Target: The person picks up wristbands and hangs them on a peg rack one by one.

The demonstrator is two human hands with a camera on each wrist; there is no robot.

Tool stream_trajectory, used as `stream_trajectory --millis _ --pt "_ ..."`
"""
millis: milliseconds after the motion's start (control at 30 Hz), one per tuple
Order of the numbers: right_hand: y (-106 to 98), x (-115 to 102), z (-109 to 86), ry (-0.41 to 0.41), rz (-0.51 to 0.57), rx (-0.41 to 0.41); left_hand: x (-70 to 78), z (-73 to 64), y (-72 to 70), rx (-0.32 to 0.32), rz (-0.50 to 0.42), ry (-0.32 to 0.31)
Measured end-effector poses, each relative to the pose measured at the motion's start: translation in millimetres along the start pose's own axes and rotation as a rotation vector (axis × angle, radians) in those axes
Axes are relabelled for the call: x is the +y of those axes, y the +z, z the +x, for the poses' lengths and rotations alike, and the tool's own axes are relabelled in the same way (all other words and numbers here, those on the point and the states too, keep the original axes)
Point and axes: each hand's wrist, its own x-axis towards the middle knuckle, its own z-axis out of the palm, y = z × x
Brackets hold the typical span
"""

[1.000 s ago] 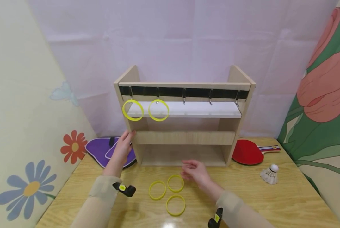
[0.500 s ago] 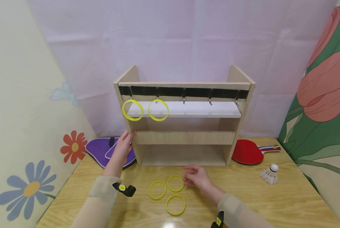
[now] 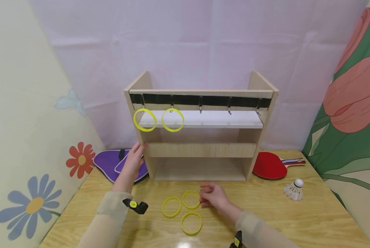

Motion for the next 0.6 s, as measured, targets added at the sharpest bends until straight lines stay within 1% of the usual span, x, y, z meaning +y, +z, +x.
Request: stream_trajectory --millis 300,600 --pt "2.5 1.2 -0.3 -0.010 -0.071 0.005 -0.6 -0.6 0.5 0.005 0.017 -0.001" --pt "1.7 6.7 2.0 -0.041 -0.098 -0.002 0.1 -0.7 -0.4 -0.009 0.000 -0.013"
